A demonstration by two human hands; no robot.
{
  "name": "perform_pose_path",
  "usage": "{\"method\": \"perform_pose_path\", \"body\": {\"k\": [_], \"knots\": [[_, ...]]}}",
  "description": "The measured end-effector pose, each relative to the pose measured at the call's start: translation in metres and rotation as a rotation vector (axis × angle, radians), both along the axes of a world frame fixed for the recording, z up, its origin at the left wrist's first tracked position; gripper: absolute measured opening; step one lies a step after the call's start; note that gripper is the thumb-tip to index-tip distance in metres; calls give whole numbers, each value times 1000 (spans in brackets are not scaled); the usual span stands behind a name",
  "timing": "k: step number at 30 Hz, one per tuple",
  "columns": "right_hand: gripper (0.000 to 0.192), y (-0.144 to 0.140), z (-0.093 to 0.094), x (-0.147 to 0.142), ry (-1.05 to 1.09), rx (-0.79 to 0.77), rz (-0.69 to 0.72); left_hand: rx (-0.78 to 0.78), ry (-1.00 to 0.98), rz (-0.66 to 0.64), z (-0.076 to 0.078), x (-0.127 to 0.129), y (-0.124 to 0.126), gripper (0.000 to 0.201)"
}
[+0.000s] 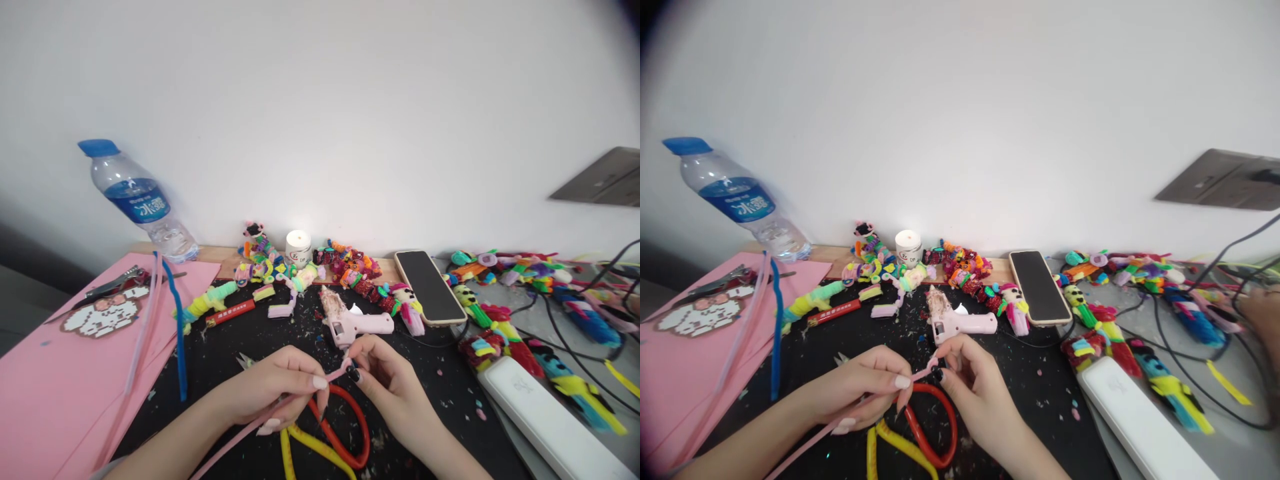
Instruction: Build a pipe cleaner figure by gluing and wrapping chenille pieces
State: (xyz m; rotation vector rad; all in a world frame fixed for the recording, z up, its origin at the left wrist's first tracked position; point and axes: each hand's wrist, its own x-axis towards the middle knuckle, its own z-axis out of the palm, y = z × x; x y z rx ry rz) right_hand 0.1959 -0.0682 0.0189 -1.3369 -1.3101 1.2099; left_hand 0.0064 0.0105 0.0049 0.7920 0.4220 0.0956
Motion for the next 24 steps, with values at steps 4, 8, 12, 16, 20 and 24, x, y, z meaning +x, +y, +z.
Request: {"method": "perform_pose_path", "body": {"k": [4,8,12,16,20,24], "knots": [[2,1,-1,1,-28,0,-7,15,15,-8,1,0,0,24],[2,2,-2,1,-62,5,-13,22,19,-22,1,-1,0,24],[4,1,-3,1,-133,27,-14,24,24,-21,0,-1,0,24],[9,1,-4,1,-235,59,0,27,32,-23,-1,0,0,24],[9,0,-4,2,-310,101,17,25,39,-24,-1,0,1,23],[12,-2,-4,3,-371,155,37,27,51,-20,0,0,1,24]]}}
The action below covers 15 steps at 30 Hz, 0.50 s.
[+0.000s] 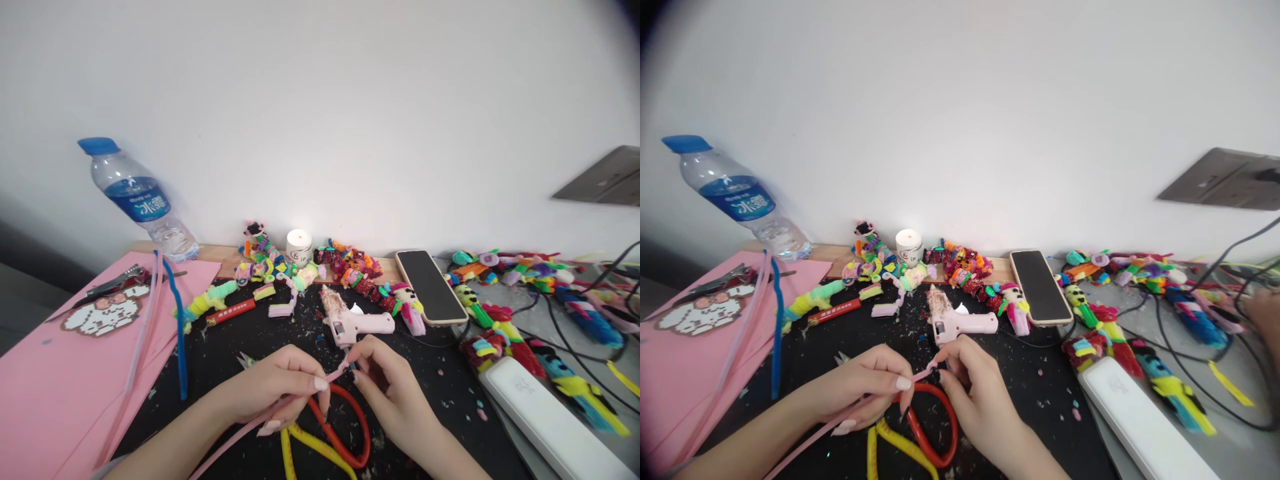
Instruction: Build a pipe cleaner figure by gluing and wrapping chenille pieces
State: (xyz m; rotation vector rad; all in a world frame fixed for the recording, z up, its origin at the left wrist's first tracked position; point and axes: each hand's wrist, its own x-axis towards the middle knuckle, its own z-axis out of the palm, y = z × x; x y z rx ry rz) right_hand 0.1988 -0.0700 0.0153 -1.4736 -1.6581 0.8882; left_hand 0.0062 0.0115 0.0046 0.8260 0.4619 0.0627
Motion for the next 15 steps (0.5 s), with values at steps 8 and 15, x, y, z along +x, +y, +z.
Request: {"method": "perform_pose_path", "body": {"k": [8,15], "knots": [[14,0,1,1,-72,61,49,4,-10,36,-2,1,0,22],[15,0,1,0,-137,88,109,13,5,42,-1,1,-1,23]]}}
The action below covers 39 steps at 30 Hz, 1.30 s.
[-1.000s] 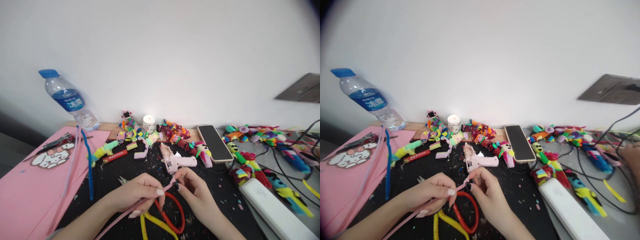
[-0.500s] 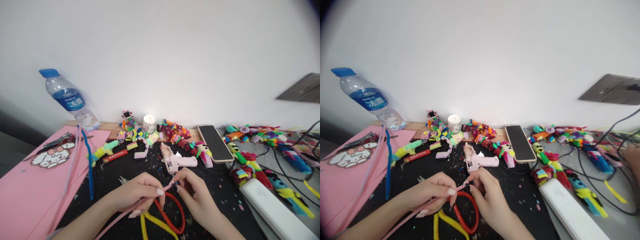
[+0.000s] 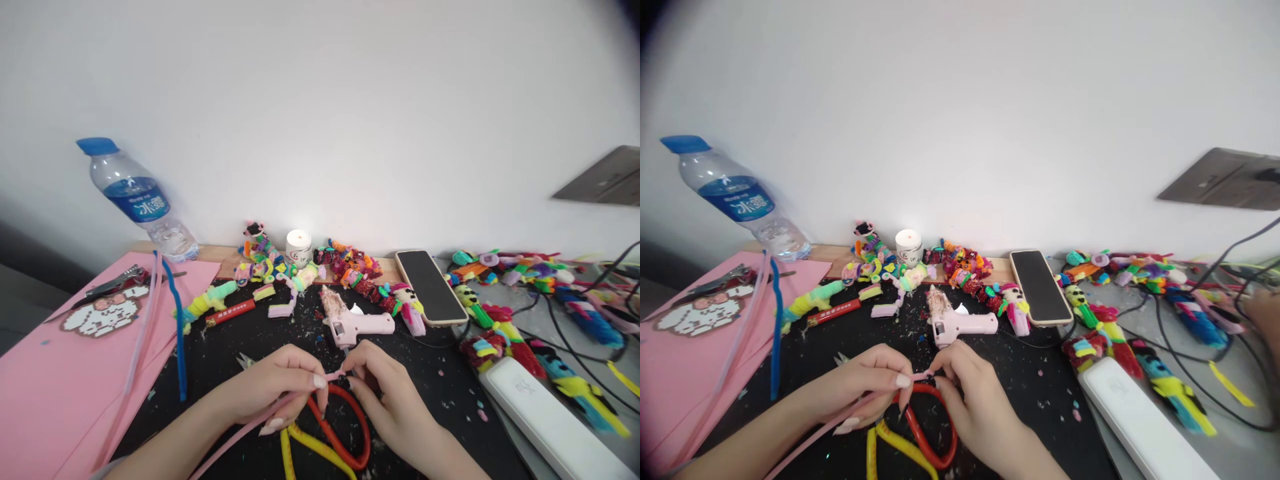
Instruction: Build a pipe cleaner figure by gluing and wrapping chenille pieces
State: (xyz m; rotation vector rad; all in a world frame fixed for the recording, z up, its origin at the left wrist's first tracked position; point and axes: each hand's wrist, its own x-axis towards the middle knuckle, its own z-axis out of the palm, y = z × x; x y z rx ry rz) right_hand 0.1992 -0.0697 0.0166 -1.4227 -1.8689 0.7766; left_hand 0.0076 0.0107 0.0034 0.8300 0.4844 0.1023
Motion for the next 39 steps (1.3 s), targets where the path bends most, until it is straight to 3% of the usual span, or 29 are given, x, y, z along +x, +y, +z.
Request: {"method": "perform_pose_path", "body": {"k": [17,25,33,39], "knots": [[15,-2,-1,-1,-38,-2,68,46,24,-34,3,1,-2,23],[16,1,-1,-1,56,32,-146,79,9,71,-1,4,-5,23],[24,3,-2,0,221,-49,-174,46,-33,120,1,5,-4,23],[23,1,-2,0,245,-26,-187,44,-47,114,1,4,-4,22]]}}
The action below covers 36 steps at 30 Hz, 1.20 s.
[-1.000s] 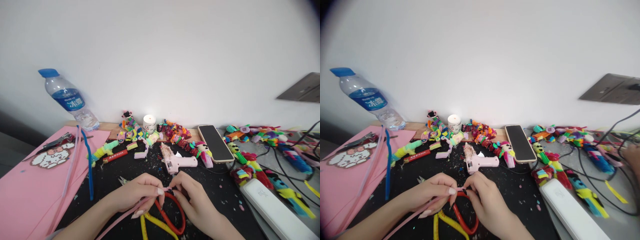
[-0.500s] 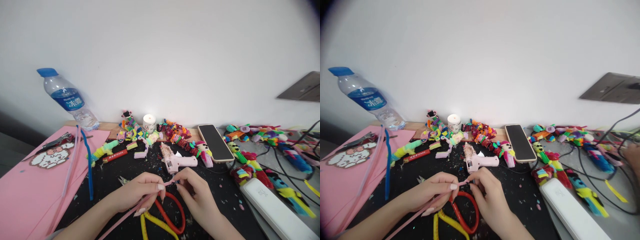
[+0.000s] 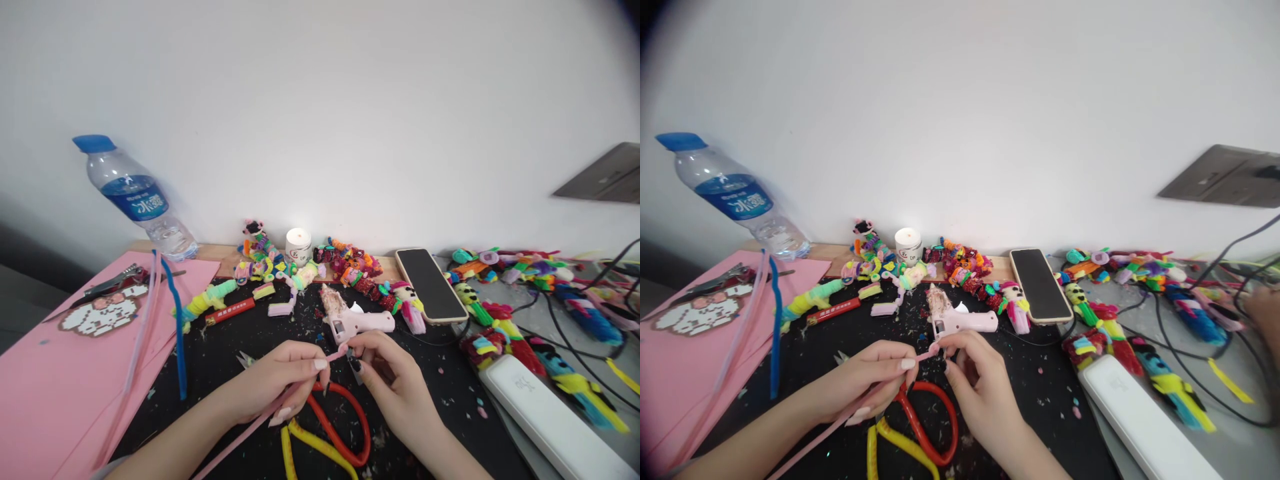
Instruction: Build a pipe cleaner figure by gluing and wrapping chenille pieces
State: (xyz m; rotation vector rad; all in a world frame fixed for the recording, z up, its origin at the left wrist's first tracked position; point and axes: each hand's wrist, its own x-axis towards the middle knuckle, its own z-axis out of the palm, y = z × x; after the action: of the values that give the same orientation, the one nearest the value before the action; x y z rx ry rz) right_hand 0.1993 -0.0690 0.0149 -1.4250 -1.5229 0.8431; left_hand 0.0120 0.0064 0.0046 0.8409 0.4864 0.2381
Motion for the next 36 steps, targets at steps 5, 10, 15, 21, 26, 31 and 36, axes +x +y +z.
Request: {"method": "perform_pose_path", "body": {"k": [5,10,15,21,26,31,36], "knots": [[18,2,-1,0,25,13,-26,23,7,-23,0,0,-1,23],[16,3,-2,2,29,11,-55,40,16,-33,0,0,-1,24],[16,3,-3,3,41,15,-80,50,44,-42,0,-1,-1,24],[15,3,-3,4,108,1,-128,44,30,-56,-1,-1,-1,24],[14,3,-3,4,204,-43,-173,55,33,-52,-2,-1,-1,25],[18,4,-4,3,347,-92,-135,71,34,-52,-1,-1,-1,26],[17,6,-1,3,327,-129,-129,49,23,-62,2,0,0,25]]}}
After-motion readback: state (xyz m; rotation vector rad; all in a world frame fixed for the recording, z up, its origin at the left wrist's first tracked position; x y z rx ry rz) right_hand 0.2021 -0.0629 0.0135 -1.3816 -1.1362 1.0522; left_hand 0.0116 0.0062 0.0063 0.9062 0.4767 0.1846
